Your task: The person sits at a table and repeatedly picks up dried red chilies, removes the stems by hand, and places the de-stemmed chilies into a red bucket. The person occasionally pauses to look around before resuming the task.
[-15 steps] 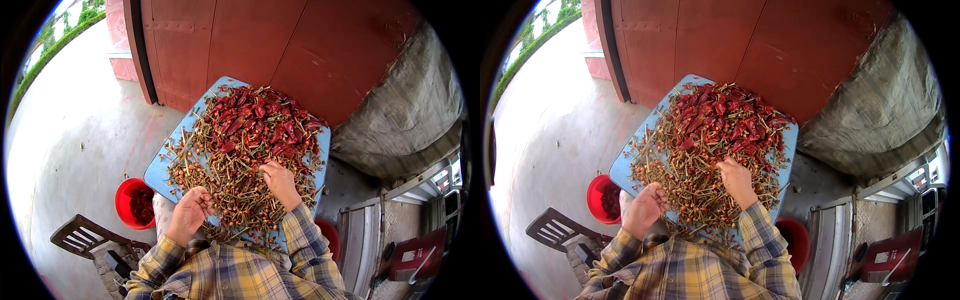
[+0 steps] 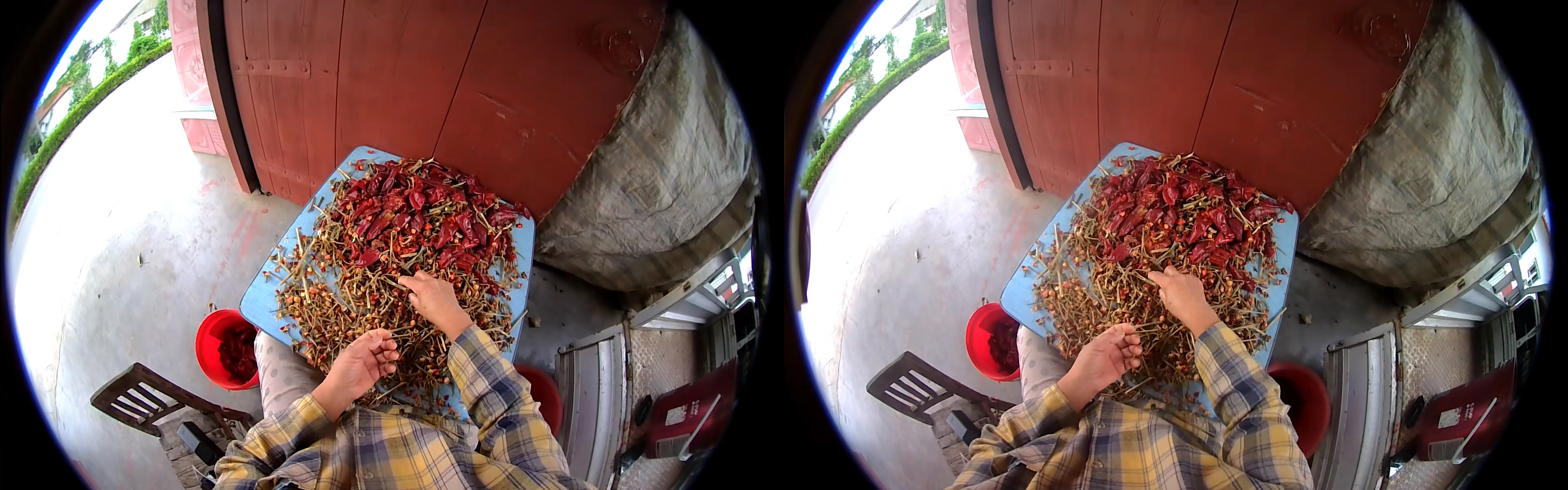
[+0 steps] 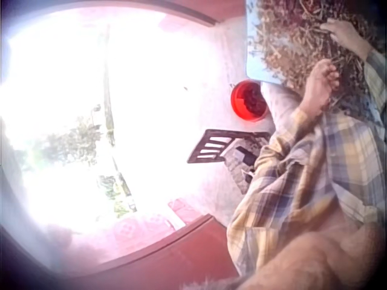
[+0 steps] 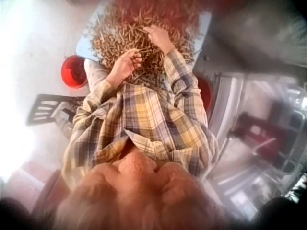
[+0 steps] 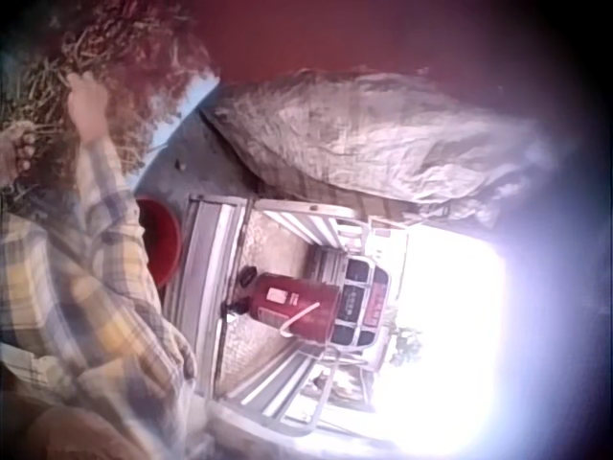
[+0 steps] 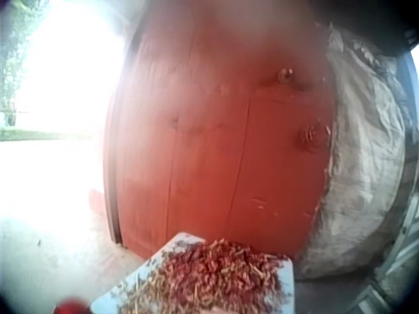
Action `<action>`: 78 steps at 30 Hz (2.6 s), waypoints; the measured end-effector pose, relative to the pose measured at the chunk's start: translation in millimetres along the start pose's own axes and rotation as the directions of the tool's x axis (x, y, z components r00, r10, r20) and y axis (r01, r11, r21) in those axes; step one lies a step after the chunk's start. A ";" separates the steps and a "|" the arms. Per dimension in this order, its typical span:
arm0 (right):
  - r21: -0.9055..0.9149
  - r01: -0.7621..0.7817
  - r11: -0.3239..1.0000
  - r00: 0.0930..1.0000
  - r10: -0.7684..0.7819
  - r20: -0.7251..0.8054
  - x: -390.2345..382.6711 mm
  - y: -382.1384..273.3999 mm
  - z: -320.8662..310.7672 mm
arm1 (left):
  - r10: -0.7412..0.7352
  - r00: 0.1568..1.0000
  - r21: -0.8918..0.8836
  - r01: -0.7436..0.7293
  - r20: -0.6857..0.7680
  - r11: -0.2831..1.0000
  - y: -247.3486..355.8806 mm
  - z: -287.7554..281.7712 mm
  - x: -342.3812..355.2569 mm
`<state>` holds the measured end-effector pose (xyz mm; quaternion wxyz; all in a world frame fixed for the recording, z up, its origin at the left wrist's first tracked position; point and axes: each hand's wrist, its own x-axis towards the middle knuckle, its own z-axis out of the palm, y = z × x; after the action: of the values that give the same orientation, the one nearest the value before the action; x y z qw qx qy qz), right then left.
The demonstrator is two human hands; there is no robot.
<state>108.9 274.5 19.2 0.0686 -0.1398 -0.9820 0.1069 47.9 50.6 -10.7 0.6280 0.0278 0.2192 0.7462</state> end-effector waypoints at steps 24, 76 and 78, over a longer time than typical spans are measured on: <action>0.670 -0.179 0.720 0.980 0.068 0.189 -48.0 -64.7 -51.6 | 0.055 0.998 -0.050 -0.056 -0.023 0.997 -8.0 -2.6 24.6; 0.847 -0.089 0.524 0.980 0.200 -0.020 -40.7 -71.0 -33.2 | 0.179 0.977 0.108 -0.167 -0.113 0.980 17.1 20.2 28.7; 0.873 -0.151 0.465 0.972 0.230 0.046 -40.2 -68.0 -33.4 | 0.175 0.977 0.120 -0.161 -0.117 0.980 18.6 20.3 29.7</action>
<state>135.0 205.4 62.8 0.1555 -0.1983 -0.7672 0.5898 30.9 82.6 7.4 0.5447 0.0331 0.2962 0.7839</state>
